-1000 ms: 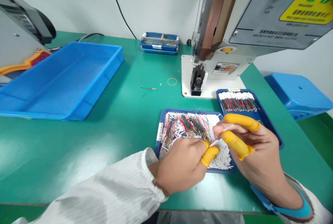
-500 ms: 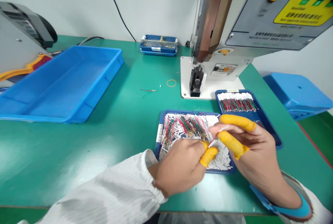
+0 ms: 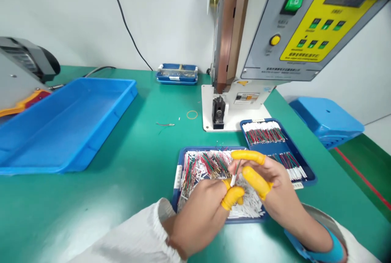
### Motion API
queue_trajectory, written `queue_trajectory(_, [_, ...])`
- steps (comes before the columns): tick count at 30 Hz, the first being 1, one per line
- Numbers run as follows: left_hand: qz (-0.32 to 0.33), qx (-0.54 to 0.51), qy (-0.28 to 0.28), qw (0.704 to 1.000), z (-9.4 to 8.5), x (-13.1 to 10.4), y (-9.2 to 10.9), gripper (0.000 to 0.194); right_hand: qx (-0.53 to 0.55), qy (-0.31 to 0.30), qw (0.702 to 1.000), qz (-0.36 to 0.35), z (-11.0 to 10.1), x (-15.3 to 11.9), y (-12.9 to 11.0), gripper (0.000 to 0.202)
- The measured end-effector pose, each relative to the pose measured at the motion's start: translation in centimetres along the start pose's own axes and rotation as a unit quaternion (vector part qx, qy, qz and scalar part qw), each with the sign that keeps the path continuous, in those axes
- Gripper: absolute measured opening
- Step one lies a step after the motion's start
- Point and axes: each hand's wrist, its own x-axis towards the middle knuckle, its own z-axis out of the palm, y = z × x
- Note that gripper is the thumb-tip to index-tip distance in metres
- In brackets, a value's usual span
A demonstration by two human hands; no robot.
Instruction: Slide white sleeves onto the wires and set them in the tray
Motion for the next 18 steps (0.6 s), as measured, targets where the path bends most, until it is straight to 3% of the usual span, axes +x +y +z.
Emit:
queue_trajectory(5, [0.004, -0.098, -0.067, 0.993, -1.3, 0.2, 0.7, 0.031, 0.033, -0.053, 0.996, 0.062, 0.0, 0.7, -0.2, 0.011])
queue_trajectory(11, [0.021, -0.149, -0.102, 0.983, -2.4, 0.9, 0.7, 0.032, 0.049, -0.071, 0.991, 0.099, -0.4, 0.6, 0.5, 0.009])
queue_trajectory(18, [0.069, -0.120, -0.044, 0.989, -2.4, 1.0, -0.4, 0.034, 0.069, -0.069, 0.991, 0.091, -0.1, 0.7, 0.4, 0.008])
